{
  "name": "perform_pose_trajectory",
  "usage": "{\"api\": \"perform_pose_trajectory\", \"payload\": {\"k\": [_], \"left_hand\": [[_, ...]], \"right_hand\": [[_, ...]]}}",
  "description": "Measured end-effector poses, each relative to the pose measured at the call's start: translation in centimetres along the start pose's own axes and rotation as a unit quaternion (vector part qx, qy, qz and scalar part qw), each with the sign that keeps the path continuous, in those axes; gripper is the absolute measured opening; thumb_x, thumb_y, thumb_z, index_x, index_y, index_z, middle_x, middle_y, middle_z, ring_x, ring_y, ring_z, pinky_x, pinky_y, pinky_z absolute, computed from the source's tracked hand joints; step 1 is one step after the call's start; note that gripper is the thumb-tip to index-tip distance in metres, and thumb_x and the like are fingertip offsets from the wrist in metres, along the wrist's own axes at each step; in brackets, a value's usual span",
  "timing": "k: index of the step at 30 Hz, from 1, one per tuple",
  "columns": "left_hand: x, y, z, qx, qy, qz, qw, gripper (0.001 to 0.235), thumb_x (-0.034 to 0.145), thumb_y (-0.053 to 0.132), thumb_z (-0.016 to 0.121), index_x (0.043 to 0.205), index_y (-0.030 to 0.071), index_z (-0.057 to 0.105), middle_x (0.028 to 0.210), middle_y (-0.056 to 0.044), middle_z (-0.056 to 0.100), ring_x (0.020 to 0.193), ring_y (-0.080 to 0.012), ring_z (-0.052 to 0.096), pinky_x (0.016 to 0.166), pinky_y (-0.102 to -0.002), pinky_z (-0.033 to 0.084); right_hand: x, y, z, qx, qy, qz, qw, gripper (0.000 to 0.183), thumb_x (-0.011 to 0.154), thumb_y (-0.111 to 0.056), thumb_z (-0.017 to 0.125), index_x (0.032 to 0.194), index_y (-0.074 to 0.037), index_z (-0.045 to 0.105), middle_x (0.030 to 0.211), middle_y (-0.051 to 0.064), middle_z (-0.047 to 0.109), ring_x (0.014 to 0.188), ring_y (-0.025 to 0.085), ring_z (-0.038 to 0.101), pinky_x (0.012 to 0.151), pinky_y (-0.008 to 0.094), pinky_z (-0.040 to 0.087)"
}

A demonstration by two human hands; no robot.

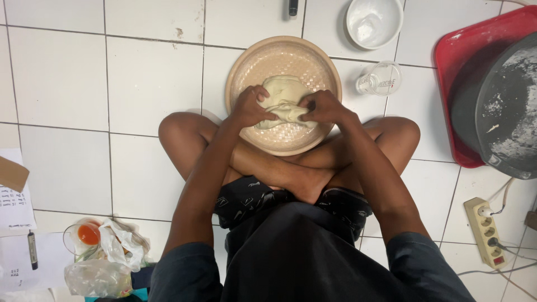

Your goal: The person kneads a ball of dough by hand inside a large woven basket placed on the floor. They repeatedly press, fold, and turn the dough, occasionally adding water from a nearby measuring cup to adjust the consistency.

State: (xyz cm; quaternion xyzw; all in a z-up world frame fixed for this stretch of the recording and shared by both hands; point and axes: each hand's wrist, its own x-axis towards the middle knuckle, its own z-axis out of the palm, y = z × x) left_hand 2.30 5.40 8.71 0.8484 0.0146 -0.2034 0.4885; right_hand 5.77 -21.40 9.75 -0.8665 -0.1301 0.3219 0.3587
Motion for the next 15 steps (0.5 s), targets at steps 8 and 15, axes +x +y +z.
{"api": "perform_pose_trajectory", "payload": {"k": [8, 15], "left_hand": [[2.9, -0.3, -1.5, -0.015, -0.033, -0.085, 0.996, 0.075, 0.054, 0.033, 0.102, 0.109, 0.007, 0.058, 0.091, -0.011, 0.069, 0.091, -0.0271, 0.072, 0.083, -0.038, 0.058], [3.0, 1.9, -0.9, 0.181, -0.047, -0.017, 0.982, 0.102, 0.057, 0.034, 0.102, 0.139, 0.011, 0.045, 0.132, -0.016, 0.045, 0.134, -0.0422, 0.046, 0.108, -0.053, 0.046]], "right_hand": [[-1.7, -1.0, -0.9, 0.041, 0.15, -0.114, 0.981, 0.077, 0.063, -0.027, 0.097, 0.125, -0.001, 0.06, 0.113, 0.025, 0.056, 0.108, 0.044, 0.057, 0.096, 0.052, 0.043], [0.8, -2.1, 0.1, -0.064, 0.049, -0.046, 0.996, 0.13, 0.051, -0.034, 0.1, 0.158, -0.007, 0.031, 0.144, 0.027, 0.047, 0.133, 0.049, 0.047, 0.115, 0.057, 0.038]]}}
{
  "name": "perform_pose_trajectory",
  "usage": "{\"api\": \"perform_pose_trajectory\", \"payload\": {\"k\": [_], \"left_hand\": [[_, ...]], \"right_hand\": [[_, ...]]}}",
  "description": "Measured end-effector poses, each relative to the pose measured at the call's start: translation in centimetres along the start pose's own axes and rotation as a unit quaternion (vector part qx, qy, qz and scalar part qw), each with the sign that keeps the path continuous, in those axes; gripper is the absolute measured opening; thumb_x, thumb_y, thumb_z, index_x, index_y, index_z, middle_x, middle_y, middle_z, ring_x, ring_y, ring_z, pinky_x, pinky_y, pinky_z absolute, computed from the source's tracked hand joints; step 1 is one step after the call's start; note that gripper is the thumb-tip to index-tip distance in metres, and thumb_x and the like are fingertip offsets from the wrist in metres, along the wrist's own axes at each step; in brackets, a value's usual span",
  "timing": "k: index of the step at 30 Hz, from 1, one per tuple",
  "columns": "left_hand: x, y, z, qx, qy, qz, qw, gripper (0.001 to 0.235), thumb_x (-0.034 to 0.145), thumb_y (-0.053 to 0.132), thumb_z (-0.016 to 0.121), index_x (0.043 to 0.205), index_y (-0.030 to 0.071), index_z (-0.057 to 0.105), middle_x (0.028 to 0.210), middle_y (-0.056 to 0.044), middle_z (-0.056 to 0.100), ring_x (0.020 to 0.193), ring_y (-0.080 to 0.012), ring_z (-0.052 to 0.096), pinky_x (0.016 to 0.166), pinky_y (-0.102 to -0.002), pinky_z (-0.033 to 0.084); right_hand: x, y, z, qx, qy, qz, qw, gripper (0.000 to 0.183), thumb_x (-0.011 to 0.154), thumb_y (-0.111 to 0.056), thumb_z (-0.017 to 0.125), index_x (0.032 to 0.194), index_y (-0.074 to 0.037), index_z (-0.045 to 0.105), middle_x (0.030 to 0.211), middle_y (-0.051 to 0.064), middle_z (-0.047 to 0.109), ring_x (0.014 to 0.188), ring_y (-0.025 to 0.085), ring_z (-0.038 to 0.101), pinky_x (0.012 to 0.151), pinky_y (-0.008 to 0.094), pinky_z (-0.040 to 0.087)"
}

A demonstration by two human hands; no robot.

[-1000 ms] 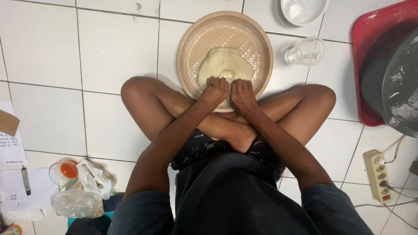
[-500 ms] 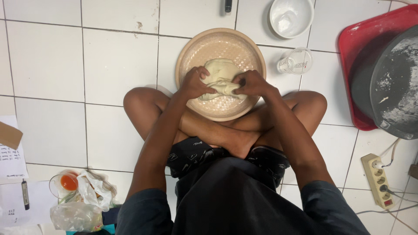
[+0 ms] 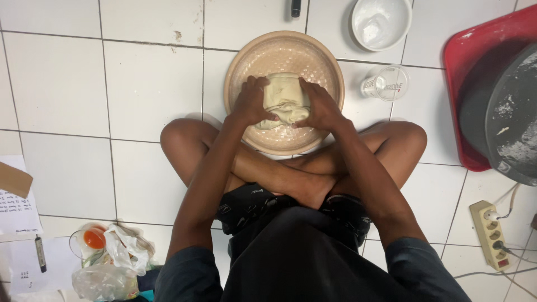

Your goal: The person kneads a ball of dough by hand inside a large woven basket placed on the floor. They repeatedly press, fold, and turn the dough, occasionally adding water from a nearby measuring cup to adjust the consistency.

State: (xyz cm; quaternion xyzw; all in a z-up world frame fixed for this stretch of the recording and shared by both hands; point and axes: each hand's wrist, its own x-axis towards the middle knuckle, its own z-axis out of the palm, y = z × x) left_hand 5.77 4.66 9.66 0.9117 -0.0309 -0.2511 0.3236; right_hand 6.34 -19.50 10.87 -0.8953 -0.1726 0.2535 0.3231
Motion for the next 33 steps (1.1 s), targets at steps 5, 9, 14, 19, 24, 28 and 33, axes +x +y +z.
{"api": "perform_pose_trajectory", "payload": {"k": [5, 9, 14, 19, 24, 28, 33], "left_hand": [[-1.3, 3.7, -1.1, -0.014, -0.056, 0.012, 0.998, 0.162, 0.043, 0.048, 0.104, 0.164, 0.015, 0.002, 0.165, -0.033, 0.002, 0.152, -0.0529, 0.002, 0.126, -0.063, 0.008], [1.0, 2.7, 0.6, 0.022, -0.023, 0.002, 0.999, 0.159, 0.042, 0.07, 0.098, 0.164, 0.018, 0.01, 0.163, -0.018, 0.025, 0.152, -0.0378, 0.024, 0.123, -0.053, 0.025], [3.3, -0.8, 2.4, -0.034, 0.03, 0.032, 0.998, 0.138, 0.043, 0.065, 0.1, 0.155, 0.017, 0.035, 0.143, -0.009, 0.04, 0.14, -0.0344, 0.039, 0.119, -0.047, 0.035], [4.0, -2.1, 3.3, -0.1, 0.076, 0.064, 0.99, 0.116, 0.045, 0.063, 0.101, 0.142, 0.022, 0.051, 0.129, -0.005, 0.046, 0.131, -0.0332, 0.047, 0.115, -0.045, 0.04], [4.6, -2.9, 4.7, -0.073, 0.072, 0.049, 0.993, 0.098, 0.067, 0.071, 0.086, 0.147, 0.028, 0.048, 0.141, -0.004, 0.049, 0.14, -0.0319, 0.046, 0.116, -0.046, 0.041], [2.6, 0.8, 4.4, -0.038, 0.063, 0.019, 0.997, 0.088, 0.091, 0.065, 0.068, 0.156, 0.016, 0.034, 0.16, -0.018, 0.032, 0.148, -0.044, 0.031, 0.118, -0.059, 0.035], [3.9, 1.1, 6.0, 0.079, 0.056, -0.05, 0.994, 0.054, 0.11, 0.041, 0.025, 0.163, 0.029, 0.018, 0.149, -0.004, 0.035, 0.144, -0.0298, 0.03, 0.114, -0.052, 0.029]], "right_hand": [[1.8, 2.6, -0.4, 0.045, 0.005, 0.02, 0.999, 0.113, 0.049, -0.045, 0.101, 0.146, -0.013, 0.053, 0.127, 0.019, 0.062, 0.125, 0.04, 0.058, 0.109, 0.051, 0.042], [3.1, 2.6, -0.9, 0.065, -0.005, 0.044, 0.997, 0.096, 0.049, -0.04, 0.102, 0.131, -0.01, 0.063, 0.119, 0.019, 0.069, 0.117, 0.041, 0.063, 0.103, 0.05, 0.048], [3.7, 2.9, -0.9, 0.089, 0.004, 0.048, 0.995, 0.085, 0.052, -0.042, 0.101, 0.125, -0.015, 0.065, 0.111, 0.014, 0.072, 0.111, 0.039, 0.067, 0.097, 0.049, 0.05], [3.5, 1.7, 0.8, 0.178, 0.015, 0.035, 0.983, 0.079, 0.07, -0.038, 0.094, 0.132, -0.01, 0.054, 0.121, 0.025, 0.063, 0.119, 0.047, 0.06, 0.1, 0.055, 0.047], [2.8, -2.1, 2.2, 0.007, 0.077, 0.09, 0.993, 0.06, 0.107, -0.044, 0.017, 0.161, -0.018, 0.023, 0.159, 0.02, 0.03, 0.138, 0.045, 0.046, 0.109, 0.061, 0.037], [4.7, -1.1, 3.0, -0.054, 0.045, 0.102, 0.992, 0.06, 0.108, -0.043, 0.005, 0.162, -0.027, 0.026, 0.148, 0.013, 0.045, 0.134, 0.038, 0.05, 0.106, 0.058, 0.036], [9.0, 4.3, 7.3, -0.139, 0.088, 0.108, 0.981, 0.06, 0.109, -0.059, 0.012, 0.135, -0.028, 0.057, 0.109, 0.006, 0.062, 0.105, 0.034, 0.065, 0.088, 0.053, 0.047]]}}
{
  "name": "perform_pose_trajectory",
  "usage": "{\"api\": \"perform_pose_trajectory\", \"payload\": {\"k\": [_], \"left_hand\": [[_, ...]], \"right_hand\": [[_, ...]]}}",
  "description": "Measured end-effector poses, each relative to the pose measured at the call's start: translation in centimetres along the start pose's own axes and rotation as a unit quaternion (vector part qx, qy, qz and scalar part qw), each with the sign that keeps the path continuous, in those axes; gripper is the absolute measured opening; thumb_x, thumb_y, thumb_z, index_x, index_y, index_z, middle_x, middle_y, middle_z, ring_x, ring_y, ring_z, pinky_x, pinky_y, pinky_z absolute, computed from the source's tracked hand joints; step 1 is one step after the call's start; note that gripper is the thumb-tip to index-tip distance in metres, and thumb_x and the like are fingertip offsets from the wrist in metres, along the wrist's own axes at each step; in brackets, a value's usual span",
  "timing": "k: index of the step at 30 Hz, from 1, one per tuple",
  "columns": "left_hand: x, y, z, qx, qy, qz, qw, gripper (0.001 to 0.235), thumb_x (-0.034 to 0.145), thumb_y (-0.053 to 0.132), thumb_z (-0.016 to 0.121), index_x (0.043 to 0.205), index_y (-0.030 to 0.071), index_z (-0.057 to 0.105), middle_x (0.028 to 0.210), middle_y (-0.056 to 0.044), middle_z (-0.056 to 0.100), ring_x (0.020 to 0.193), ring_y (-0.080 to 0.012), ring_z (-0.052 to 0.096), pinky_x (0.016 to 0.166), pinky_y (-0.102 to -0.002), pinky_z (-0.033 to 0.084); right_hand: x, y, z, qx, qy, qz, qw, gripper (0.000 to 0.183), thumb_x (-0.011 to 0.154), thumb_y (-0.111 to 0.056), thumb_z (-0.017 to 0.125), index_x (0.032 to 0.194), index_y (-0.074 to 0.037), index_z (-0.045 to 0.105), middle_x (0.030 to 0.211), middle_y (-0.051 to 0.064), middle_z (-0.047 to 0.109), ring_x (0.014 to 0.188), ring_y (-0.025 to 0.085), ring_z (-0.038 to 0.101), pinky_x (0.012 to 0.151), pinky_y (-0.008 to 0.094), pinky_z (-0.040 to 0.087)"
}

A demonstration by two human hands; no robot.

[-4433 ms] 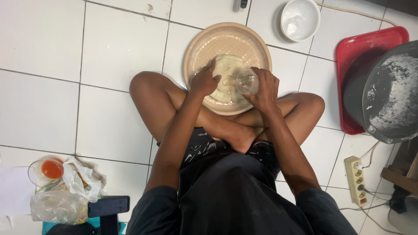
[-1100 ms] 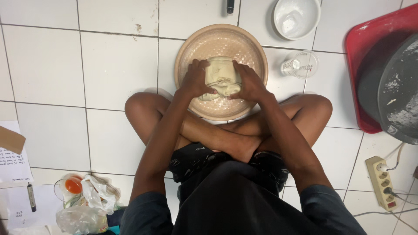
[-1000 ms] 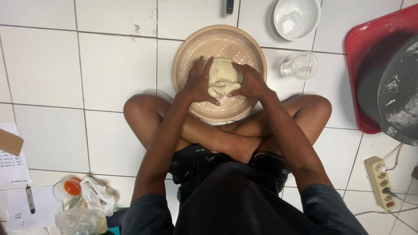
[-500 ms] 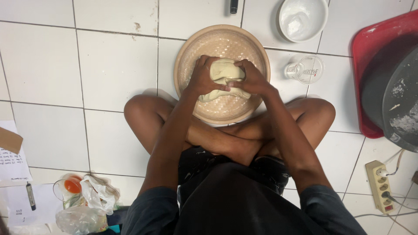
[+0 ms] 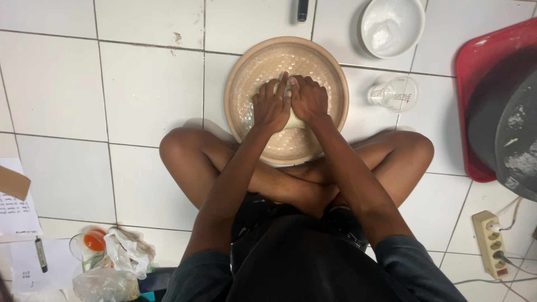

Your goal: The person kneads a ball of dough by hand inside a large woven basket placed on the floor. They repeatedly press, fold, and turn the dough, occasionally adding water from a nearby measuring cup to adjust the consistency.

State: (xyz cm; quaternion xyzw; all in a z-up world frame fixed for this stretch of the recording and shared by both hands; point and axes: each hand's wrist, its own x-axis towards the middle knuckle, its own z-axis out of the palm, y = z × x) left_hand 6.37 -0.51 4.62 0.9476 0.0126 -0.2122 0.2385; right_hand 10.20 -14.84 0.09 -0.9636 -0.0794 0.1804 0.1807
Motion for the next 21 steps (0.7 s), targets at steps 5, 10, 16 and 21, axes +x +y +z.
{"api": "perform_pose_trajectory", "payload": {"k": [5, 10, 16, 21], "left_hand": [[2.9, -0.9, 1.1, 0.055, -0.006, 0.014, 0.998, 0.048, 0.1, 0.044, 0.042, 0.146, 0.029, 0.041, 0.13, -0.001, 0.039, 0.131, -0.0299, 0.035, 0.099, -0.053, 0.04], [3.6, -1.9, 2.5, 0.01, 0.012, 0.04, 0.999, 0.04, 0.101, 0.05, 0.034, 0.133, 0.028, 0.042, 0.123, 0.001, 0.04, 0.126, -0.0271, 0.037, 0.099, -0.053, 0.042], [5.2, -2.8, 3.9, 0.02, 0.126, 0.086, 0.988, 0.032, 0.102, 0.05, 0.038, 0.111, 0.024, 0.054, 0.103, 0.001, 0.046, 0.115, -0.0258, 0.048, 0.082, -0.044, 0.053], [5.7, -2.5, 2.9, 0.001, 0.171, 0.107, 0.979, 0.028, 0.1, 0.039, 0.036, 0.103, 0.02, 0.056, 0.094, 0.001, 0.047, 0.102, -0.0242, 0.054, 0.072, -0.041, 0.056]], "right_hand": [[-1.3, -1.3, -2.0, 0.062, 0.032, -0.049, 0.996, 0.05, 0.109, -0.047, 0.028, 0.13, -0.016, 0.06, 0.114, 0.014, 0.061, 0.107, 0.04, 0.061, 0.088, 0.053, 0.048], [-2.4, -2.3, -0.5, 0.011, 0.066, -0.033, 0.997, 0.057, 0.107, -0.051, 0.033, 0.143, -0.009, 0.045, 0.117, 0.016, 0.054, 0.105, 0.039, 0.058, 0.085, 0.054, 0.049], [0.0, -1.6, 1.3, -0.018, 0.18, -0.041, 0.983, 0.049, 0.101, -0.054, 0.046, 0.101, -0.006, 0.056, 0.085, 0.014, 0.055, 0.078, 0.039, 0.064, 0.068, 0.049, 0.052], [1.2, -2.0, 0.7, -0.013, 0.187, -0.044, 0.981, 0.047, 0.102, -0.051, 0.045, 0.092, -0.007, 0.056, 0.075, 0.013, 0.057, 0.069, 0.038, 0.066, 0.063, 0.049, 0.052]]}}
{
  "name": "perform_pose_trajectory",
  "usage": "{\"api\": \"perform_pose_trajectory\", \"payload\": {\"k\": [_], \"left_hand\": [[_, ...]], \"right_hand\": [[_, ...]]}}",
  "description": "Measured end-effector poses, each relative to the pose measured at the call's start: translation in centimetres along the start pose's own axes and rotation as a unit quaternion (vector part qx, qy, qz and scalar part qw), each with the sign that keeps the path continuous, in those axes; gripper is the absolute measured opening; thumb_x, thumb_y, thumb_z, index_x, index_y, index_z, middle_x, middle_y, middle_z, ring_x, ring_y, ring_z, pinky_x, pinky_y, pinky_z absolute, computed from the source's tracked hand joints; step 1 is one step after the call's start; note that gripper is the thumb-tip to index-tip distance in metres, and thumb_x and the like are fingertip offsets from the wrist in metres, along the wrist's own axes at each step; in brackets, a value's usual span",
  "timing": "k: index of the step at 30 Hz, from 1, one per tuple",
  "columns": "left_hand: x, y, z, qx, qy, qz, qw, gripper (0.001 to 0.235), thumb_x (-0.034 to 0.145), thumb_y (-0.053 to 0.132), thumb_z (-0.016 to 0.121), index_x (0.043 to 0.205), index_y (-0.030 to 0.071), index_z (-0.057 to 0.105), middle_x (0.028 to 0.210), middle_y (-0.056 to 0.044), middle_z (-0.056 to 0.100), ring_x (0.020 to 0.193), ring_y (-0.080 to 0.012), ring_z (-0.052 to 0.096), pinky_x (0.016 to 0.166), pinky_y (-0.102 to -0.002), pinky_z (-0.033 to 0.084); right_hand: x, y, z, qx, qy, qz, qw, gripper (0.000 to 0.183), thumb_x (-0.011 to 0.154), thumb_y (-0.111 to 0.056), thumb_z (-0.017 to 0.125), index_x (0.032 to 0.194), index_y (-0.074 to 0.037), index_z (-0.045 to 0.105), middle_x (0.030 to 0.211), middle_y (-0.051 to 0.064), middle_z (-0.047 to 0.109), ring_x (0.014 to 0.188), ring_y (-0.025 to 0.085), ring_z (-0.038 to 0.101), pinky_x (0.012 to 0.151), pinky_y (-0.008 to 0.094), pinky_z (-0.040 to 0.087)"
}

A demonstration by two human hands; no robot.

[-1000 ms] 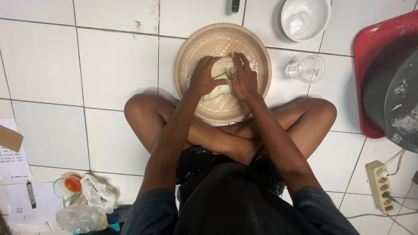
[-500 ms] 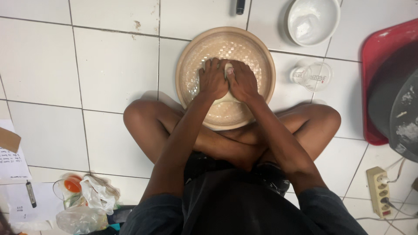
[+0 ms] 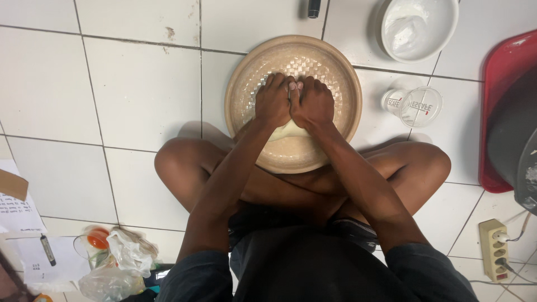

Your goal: The person kneads a ball of dough by hand inside a large woven basket placed on the floor. They repeatedly press, fold, and turn the dough, occasionally adding water from a nearby measuring cup to adjust the consistency.

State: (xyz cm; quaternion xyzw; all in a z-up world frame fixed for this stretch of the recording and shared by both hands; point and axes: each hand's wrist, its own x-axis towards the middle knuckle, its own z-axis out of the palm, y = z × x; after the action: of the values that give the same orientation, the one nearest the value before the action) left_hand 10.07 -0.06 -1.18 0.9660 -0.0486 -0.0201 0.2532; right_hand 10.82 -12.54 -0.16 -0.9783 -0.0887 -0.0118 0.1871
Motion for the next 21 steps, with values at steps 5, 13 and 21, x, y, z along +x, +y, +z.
{"api": "perform_pose_trajectory", "payload": {"k": [5, 13, 21], "left_hand": [[0.5, -0.6, 0.4, 0.022, 0.001, 0.004, 1.0, 0.028, 0.098, 0.035, 0.044, 0.113, 0.019, 0.061, 0.096, 0.0, 0.053, 0.102, -0.0238, 0.059, 0.074, -0.041, 0.058], [2.3, -1.0, 0.6, 0.006, -0.046, -0.047, 0.998, 0.033, 0.096, 0.04, 0.046, 0.114, 0.021, 0.066, 0.097, 0.001, 0.06, 0.102, -0.0253, 0.065, 0.079, -0.045, 0.058], [2.9, -2.3, 1.9, -0.044, -0.208, -0.106, 0.971, 0.046, 0.1, 0.045, 0.04, 0.131, 0.017, 0.06, 0.118, -0.006, 0.062, 0.122, -0.0292, 0.06, 0.1, -0.048, 0.051]], "right_hand": [[1.0, -0.2, -1.5, 0.033, -0.086, 0.029, 0.995, 0.053, 0.105, -0.052, 0.036, 0.097, -0.006, 0.06, 0.077, 0.017, 0.062, 0.075, 0.041, 0.069, 0.069, 0.053, 0.054], [3.0, 0.1, -1.9, 0.015, -0.193, 0.082, 0.978, 0.05, 0.1, -0.054, 0.035, 0.097, -0.013, 0.064, 0.08, 0.015, 0.07, 0.083, 0.039, 0.074, 0.075, 0.054, 0.055], [2.7, -1.8, -8.8, 0.109, -0.327, 0.099, 0.933, 0.08, 0.104, -0.06, 0.012, 0.123, 0.0, 0.06, 0.109, 0.029, 0.07, 0.113, 0.048, 0.065, 0.095, 0.061, 0.048]]}}
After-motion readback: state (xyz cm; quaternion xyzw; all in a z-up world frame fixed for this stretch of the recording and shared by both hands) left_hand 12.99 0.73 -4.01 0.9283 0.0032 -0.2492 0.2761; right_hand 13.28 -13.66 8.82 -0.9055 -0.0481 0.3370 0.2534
